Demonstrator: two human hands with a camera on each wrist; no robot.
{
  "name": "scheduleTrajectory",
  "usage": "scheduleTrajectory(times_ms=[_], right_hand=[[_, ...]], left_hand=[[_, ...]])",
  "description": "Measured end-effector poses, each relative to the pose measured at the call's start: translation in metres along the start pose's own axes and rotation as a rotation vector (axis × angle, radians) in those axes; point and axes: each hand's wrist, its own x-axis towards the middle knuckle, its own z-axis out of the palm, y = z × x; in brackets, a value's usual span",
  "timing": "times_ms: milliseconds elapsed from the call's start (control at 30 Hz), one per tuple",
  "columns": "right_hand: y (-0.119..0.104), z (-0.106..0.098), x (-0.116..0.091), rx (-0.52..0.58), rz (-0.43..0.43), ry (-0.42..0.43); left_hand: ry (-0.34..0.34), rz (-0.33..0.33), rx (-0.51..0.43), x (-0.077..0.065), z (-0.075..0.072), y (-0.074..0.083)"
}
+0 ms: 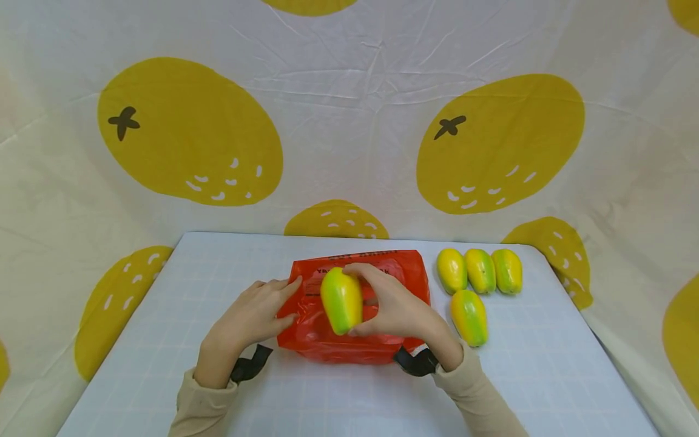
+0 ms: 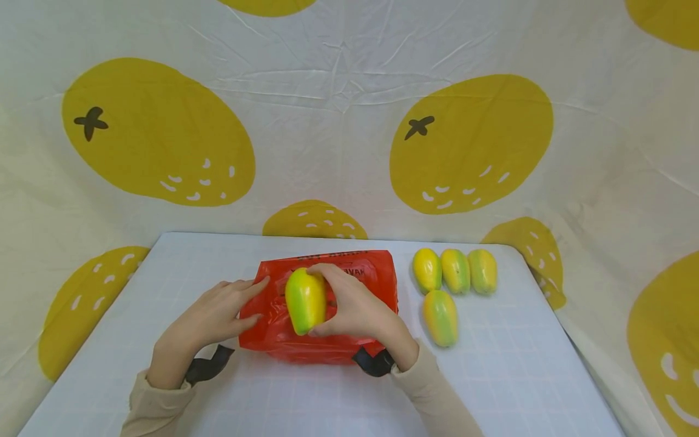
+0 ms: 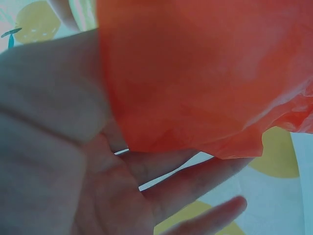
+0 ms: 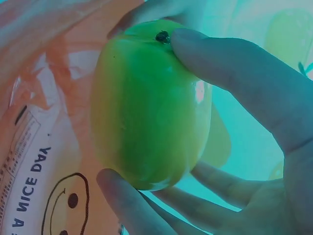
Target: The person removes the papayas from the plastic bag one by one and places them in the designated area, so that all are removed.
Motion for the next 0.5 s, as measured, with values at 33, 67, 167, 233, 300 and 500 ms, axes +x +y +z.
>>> scheduleTrajectory(times_ms=[33, 67, 167, 233, 300, 500], right_hand=[[0.000, 0.000, -0.002, 0.016, -0.001, 0.008], [0.001, 0.000, -0.004, 0.031, -0.004, 0.016], [0.002, 0.001, -0.009, 0.097, -0.014, 0.027], [0.004, 0.001, -0.013, 0.146, -0.021, 0.035], [0.006, 0.000, -0.017, 0.186, -0.028, 0.048], [0.012, -0.005, -0.029, 0.268, -0.059, 0.102]], left_hand=[[-0.002, -0.002, -0.006, 0.000, 0.000, 0.000], [-0.003, -0.006, -0.011, 0.000, 0.001, 0.000], [-0.007, -0.006, -0.019, 0.000, 0.001, 0.000], [-0.009, -0.001, -0.011, 0.000, 0.001, 0.000], [-0.006, 0.006, -0.003, 0.000, 0.001, 0.000], [0.011, 0.009, 0.002, 0.001, 0.002, 0.000]])
